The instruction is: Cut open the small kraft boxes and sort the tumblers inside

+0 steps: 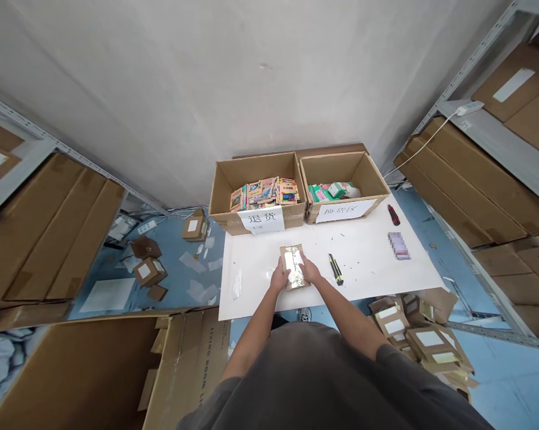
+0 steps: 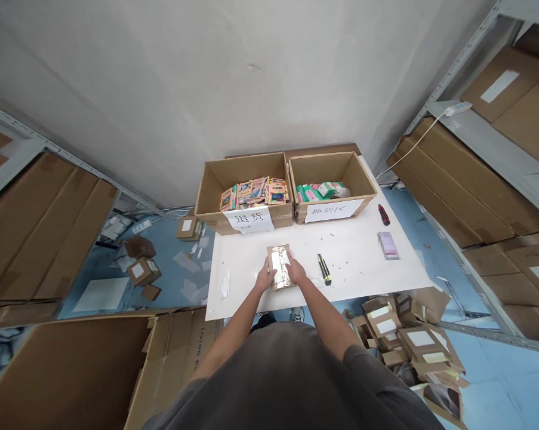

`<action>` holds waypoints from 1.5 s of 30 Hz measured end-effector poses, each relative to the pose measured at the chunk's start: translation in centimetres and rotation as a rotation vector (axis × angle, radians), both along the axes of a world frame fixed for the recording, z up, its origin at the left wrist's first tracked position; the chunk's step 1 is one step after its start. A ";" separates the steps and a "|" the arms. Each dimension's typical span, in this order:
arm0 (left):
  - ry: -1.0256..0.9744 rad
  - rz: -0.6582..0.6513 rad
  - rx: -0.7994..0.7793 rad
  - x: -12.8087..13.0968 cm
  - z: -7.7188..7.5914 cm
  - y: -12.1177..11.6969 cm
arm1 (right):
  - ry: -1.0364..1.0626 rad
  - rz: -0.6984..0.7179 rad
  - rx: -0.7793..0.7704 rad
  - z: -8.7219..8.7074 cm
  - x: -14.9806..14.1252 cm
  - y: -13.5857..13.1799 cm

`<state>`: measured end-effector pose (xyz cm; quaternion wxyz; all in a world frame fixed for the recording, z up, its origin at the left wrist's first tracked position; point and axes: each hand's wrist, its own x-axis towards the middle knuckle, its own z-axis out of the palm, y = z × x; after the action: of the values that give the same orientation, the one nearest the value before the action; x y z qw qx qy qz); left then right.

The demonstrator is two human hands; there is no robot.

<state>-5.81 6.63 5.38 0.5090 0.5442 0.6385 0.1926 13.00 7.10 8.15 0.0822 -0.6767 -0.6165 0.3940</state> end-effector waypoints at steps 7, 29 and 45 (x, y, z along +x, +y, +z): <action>-0.015 -0.214 0.219 -1.5 -1.3 -4.9 | 0.044 0.158 0.044 -1.5 2.9 -6.0; -0.123 -0.133 0.332 -1.3 1.5 -5.1 | 0.228 0.081 0.285 -0.2 2.2 -5.3; -0.035 -0.128 0.066 -1.3 0.7 0.6 | 0.025 0.020 0.071 -1.2 0.5 0.7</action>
<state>-7.08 7.27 6.12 0.5132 0.5969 0.5867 0.1899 13.47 7.79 6.98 0.1099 -0.6621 -0.6358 0.3812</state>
